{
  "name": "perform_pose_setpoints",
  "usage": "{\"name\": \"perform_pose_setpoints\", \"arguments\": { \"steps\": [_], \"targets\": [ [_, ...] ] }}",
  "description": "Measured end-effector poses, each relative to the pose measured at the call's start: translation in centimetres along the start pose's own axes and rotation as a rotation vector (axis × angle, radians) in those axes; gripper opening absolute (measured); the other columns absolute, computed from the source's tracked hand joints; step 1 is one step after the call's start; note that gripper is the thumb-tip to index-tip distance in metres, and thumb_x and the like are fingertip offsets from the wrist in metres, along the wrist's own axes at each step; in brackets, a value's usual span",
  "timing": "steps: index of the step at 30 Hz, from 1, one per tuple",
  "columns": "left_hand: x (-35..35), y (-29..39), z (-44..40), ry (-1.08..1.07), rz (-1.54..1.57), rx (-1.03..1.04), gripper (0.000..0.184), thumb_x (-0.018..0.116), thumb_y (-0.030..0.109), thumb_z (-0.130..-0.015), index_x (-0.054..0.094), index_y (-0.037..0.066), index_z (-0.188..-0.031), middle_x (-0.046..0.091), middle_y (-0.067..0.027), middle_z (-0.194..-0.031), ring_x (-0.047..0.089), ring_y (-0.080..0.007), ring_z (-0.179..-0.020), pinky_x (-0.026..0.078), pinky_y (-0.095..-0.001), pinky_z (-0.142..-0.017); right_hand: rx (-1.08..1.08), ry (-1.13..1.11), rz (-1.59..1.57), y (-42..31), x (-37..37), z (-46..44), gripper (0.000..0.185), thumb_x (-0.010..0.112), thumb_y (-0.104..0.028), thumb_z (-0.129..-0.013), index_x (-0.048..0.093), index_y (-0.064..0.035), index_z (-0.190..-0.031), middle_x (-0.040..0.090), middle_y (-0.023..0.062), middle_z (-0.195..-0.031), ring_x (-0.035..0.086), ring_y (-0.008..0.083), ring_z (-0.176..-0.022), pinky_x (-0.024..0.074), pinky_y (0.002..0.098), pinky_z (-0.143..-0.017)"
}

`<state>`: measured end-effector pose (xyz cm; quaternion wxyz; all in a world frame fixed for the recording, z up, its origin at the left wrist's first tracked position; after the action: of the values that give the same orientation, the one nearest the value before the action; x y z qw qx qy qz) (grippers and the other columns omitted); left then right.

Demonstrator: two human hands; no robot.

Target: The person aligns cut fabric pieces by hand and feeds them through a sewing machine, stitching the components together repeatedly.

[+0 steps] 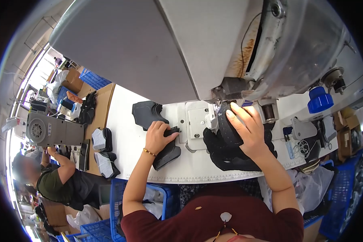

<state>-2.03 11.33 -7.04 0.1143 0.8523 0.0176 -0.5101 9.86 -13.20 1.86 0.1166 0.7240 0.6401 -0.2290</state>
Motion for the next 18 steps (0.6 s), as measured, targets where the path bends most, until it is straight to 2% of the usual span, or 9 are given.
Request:
{"name": "perform_pose_setpoints", "arguments": {
  "steps": [3,6,9,10,12,13,14,16,18],
  "targets": [
    [0.4,-0.2,-0.2,-0.049,-0.059,0.021,0.029,0.076,0.028,-0.064,0.057,0.006,-0.069,0.056,-0.0028,-0.076,0.052,-0.0221,-0.075,0.044,-0.0333,-0.067,-0.008,0.010,-0.005,0.0,0.0,-0.1,0.039,0.060,0.001,-0.062,0.065,-0.0017,-0.101,0.058,0.0106,-0.084,0.056,0.0321,-0.085,0.0487,0.0385,-0.076],
    [-0.3,-0.2,-0.2,0.036,-0.057,0.039,0.032,0.076,0.028,-0.065,0.055,0.004,-0.068,0.056,-0.0044,-0.071,0.052,-0.0238,-0.068,0.043,-0.0311,-0.061,-0.020,0.031,-0.034,0.1,-0.1,-0.3,0.036,0.060,0.000,-0.062,0.065,-0.0014,-0.098,0.059,0.0105,-0.087,0.057,0.0305,-0.084,0.0488,0.0370,-0.076],
    [-1.0,-1.1,-0.1,-0.056,0.275,-0.358,0.029,0.075,0.022,-0.069,0.055,0.001,-0.071,0.056,-0.0029,-0.066,0.051,-0.0163,-0.058,0.042,-0.0258,-0.056,-0.056,0.009,-0.058,0.5,-0.1,-0.1,0.038,0.063,-0.007,-0.061,0.062,0.0006,-0.098,0.059,0.0149,-0.101,0.056,0.0312,-0.085,0.0464,0.0374,-0.077],
    [-1.8,-0.1,-0.9,-0.032,0.449,-0.368,0.027,0.074,0.019,-0.070,0.056,0.000,-0.072,0.056,-0.0019,-0.065,0.050,-0.0132,-0.058,0.042,-0.0243,-0.055,-0.072,-0.008,-0.064,0.6,-0.1,0.0,0.040,0.065,-0.009,-0.060,0.061,0.0016,-0.098,0.059,0.0171,-0.108,0.055,0.0319,-0.086,0.0451,0.0379,-0.078],
    [-3.5,3.3,-2.5,0.018,0.800,-0.392,0.022,0.072,0.014,-0.073,0.057,-0.002,-0.074,0.057,0.0000,-0.063,0.049,-0.0070,-0.057,0.041,-0.0214,-0.054,-0.084,-0.004,-0.083,0.8,-0.2,0.1,0.034,0.063,-0.009,-0.062,0.061,-0.0009,-0.095,0.059,0.0172,-0.107,0.057,0.0300,-0.081,0.0459,0.0372,-0.075],
    [-4.4,6.0,-3.6,0.009,0.941,-0.357,0.015,0.067,0.010,-0.075,0.060,-0.003,-0.077,0.057,0.0020,-0.067,0.047,-0.0031,-0.064,0.042,-0.0203,-0.057,-0.093,-0.009,-0.078,0.8,-0.1,0.3,0.034,0.062,-0.009,-0.062,0.062,-0.0016,-0.095,0.059,0.0174,-0.107,0.057,0.0296,-0.081,0.0461,0.0369,-0.075],
    [-4.0,7.5,-4.1,-0.074,1.039,-0.380,0.014,0.065,0.010,-0.077,0.062,-0.003,-0.079,0.060,0.0013,-0.069,0.050,-0.0040,-0.065,0.043,-0.0203,-0.059,-0.102,-0.014,-0.073,0.8,0.0,0.4,0.033,0.062,-0.009,-0.063,0.062,-0.0024,-0.095,0.059,0.0175,-0.107,0.057,0.0291,-0.081,0.0463,0.0367,-0.074],
    [-4.0,10.7,-5.5,-0.163,1.081,-0.314,0.016,0.063,0.011,-0.080,0.063,-0.004,-0.084,0.062,-0.0011,-0.072,0.051,-0.0041,-0.067,0.044,-0.0203,-0.060,-0.096,0.029,-0.019,0.5,-0.3,0.2,0.025,0.062,-0.010,-0.063,0.064,-0.0054,-0.087,0.060,0.0132,-0.095,0.058,0.0250,-0.076,0.0463,0.0329,-0.068],
    [-3.5,12.1,-6.4,-0.121,1.083,-0.272,0.016,0.062,0.012,-0.081,0.063,-0.004,-0.085,0.064,-0.0030,-0.073,0.053,-0.0043,-0.066,0.045,-0.0205,-0.060,-0.107,0.092,0.052,0.5,-0.1,0.5,0.014,0.062,-0.011,-0.060,0.064,-0.0085,-0.074,0.059,0.0077,-0.080,0.057,0.0214,-0.071,0.0451,0.0278,-0.060]
  ]
}}
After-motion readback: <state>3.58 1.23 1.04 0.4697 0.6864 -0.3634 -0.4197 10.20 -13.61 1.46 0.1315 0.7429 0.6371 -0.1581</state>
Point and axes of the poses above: each hand's wrist, its own z-axis away from the middle knuckle, its own x-axis out of the palm, y = z × x, the point moved 6 cm from there along -z, towards the middle knuckle
